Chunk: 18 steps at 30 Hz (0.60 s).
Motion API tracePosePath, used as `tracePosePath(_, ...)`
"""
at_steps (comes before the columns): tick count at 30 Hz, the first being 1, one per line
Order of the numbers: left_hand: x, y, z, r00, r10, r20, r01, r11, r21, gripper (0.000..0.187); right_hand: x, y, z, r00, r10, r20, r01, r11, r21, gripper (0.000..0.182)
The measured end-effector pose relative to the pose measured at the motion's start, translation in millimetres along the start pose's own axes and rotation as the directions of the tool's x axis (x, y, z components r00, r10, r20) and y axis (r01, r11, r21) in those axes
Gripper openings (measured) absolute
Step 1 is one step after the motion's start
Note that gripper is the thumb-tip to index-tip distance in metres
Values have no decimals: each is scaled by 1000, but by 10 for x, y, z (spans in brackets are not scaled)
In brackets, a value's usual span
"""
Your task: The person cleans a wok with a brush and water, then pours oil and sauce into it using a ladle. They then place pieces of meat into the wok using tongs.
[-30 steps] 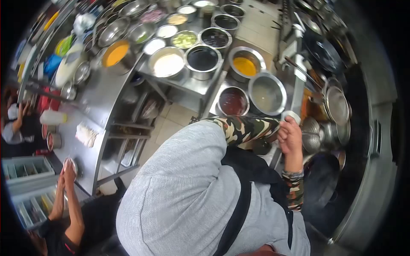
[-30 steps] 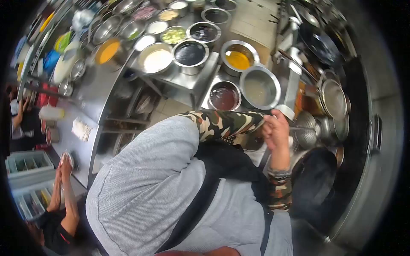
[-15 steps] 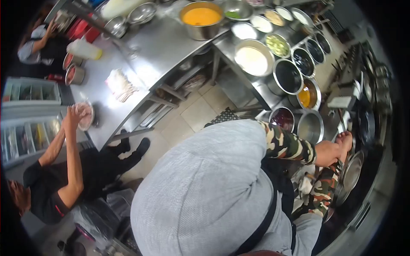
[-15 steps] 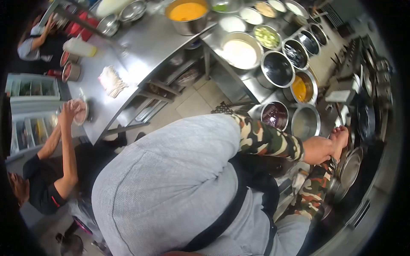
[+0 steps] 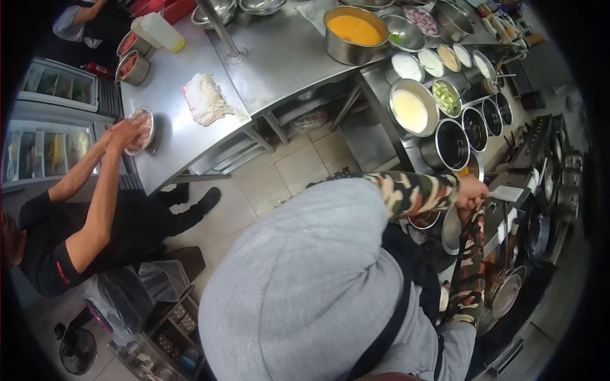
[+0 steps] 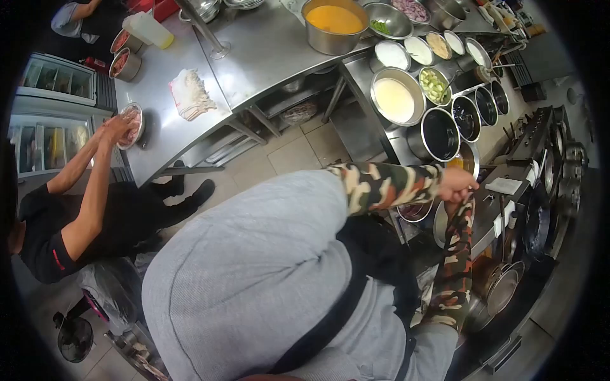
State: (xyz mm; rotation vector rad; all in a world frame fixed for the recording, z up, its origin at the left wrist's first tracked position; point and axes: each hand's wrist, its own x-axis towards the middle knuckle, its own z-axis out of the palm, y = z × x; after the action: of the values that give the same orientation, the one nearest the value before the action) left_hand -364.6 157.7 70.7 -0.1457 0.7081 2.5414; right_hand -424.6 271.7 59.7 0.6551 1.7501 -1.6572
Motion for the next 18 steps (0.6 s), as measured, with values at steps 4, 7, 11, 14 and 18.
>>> tracePosePath(4, -1349, 30, -41, 955, 248, 161, -284, 622, 729, 20, -125, -41, 89, 979, -11, 205, -20, 989, 146, 13)
tracePosePath(7, -2435, 195, -272, 801, 597, -47, -256, 412, 874, 36, -1134, 133, 353, 936, -349, 52, 342, 933, 109, 23)
tracePosePath(11, -4110, 661, -1945, 353, 932, 87, 839, -356, 411, 25, -1176, 623, -470, 854, -519, 37, 514, 831, -215, 30)
tracePosePath(14, -5663, 820, -2802, -786, 601, -144, 356, 631, 689, 33, -1174, 862, -819, 921, -374, -110, 355, 921, -159, 30)
tracePosePath(18, -6400, 920, -2987, -896, 272, -350, 204, 954, 220, 55, -1305, 1100, -739, 960, -193, -204, 161, 973, -166, 31)
